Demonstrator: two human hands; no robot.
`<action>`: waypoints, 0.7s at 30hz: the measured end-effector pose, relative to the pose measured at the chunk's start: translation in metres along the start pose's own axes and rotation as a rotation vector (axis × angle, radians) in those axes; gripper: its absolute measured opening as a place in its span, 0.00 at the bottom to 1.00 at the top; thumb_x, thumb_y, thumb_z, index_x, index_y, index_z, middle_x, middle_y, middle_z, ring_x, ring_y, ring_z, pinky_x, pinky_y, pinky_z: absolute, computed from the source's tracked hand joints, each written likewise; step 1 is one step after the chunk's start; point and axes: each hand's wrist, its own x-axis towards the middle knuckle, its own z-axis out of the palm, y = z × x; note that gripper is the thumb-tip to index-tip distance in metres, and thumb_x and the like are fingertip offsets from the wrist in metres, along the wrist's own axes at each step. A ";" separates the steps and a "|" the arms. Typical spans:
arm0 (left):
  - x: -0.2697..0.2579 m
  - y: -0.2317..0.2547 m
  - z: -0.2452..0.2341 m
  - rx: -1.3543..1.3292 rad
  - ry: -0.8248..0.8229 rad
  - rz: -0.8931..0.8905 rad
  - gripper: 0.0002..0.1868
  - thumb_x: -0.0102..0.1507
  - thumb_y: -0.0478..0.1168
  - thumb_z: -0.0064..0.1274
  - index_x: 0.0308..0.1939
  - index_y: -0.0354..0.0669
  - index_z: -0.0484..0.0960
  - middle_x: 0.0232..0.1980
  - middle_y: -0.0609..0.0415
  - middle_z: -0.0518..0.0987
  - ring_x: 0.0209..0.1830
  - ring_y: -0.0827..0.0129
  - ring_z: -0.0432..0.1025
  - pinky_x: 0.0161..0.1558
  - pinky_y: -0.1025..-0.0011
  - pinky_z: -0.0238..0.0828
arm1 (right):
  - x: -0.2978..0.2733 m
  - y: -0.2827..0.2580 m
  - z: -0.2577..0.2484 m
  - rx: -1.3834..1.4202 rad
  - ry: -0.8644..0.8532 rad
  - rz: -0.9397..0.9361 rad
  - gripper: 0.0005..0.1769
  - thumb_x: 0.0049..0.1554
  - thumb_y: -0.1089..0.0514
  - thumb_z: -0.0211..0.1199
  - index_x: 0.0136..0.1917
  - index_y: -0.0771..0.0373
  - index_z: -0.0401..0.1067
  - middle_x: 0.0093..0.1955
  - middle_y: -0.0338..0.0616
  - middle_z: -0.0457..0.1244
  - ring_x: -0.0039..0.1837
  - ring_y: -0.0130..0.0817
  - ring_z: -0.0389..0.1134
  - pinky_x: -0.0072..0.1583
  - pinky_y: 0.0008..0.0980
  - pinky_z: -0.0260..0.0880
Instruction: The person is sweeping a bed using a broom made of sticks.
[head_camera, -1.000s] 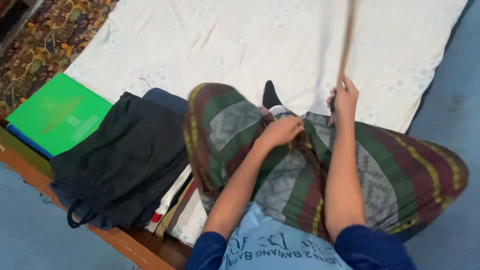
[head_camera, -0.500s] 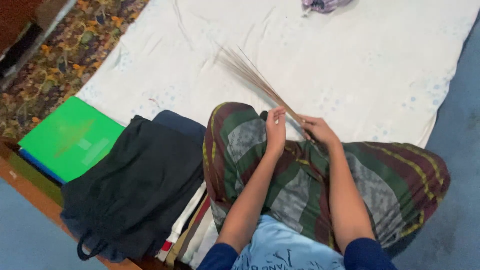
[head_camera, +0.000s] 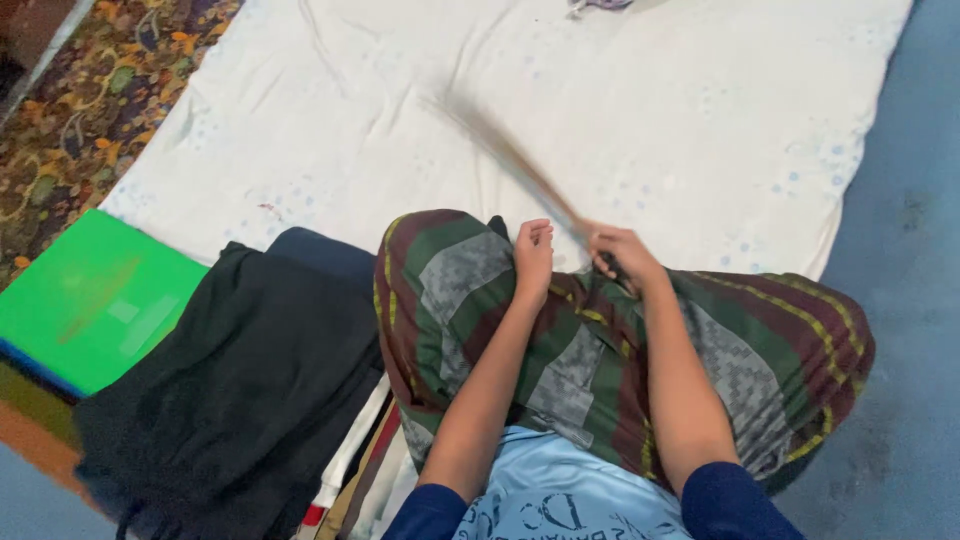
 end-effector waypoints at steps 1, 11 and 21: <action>-0.001 0.010 -0.001 -0.075 -0.021 -0.120 0.12 0.67 0.33 0.45 0.53 0.36 0.77 0.50 0.47 0.81 0.46 0.67 0.74 0.46 0.69 0.72 | 0.004 0.005 -0.016 0.002 0.068 -0.059 0.12 0.60 0.66 0.54 0.54 0.71 0.75 0.30 0.41 0.61 0.28 0.28 0.57 0.29 0.30 0.54; -0.021 0.036 0.002 0.035 0.045 0.184 0.10 0.73 0.37 0.44 0.53 0.35 0.77 0.45 0.47 0.82 0.45 0.66 0.78 0.48 0.67 0.75 | 0.057 0.056 -0.015 0.012 0.512 -0.042 0.08 0.58 0.67 0.47 0.47 0.70 0.66 0.27 0.42 0.56 0.25 0.36 0.55 0.26 0.39 0.54; 0.102 0.158 -0.140 0.443 0.051 0.478 0.12 0.70 0.36 0.45 0.57 0.43 0.77 0.46 0.49 0.82 0.45 0.61 0.78 0.48 0.63 0.76 | 0.149 0.081 0.050 -0.310 0.264 -0.291 0.07 0.65 0.61 0.53 0.51 0.67 0.70 0.32 0.42 0.58 0.30 0.28 0.56 0.33 0.29 0.56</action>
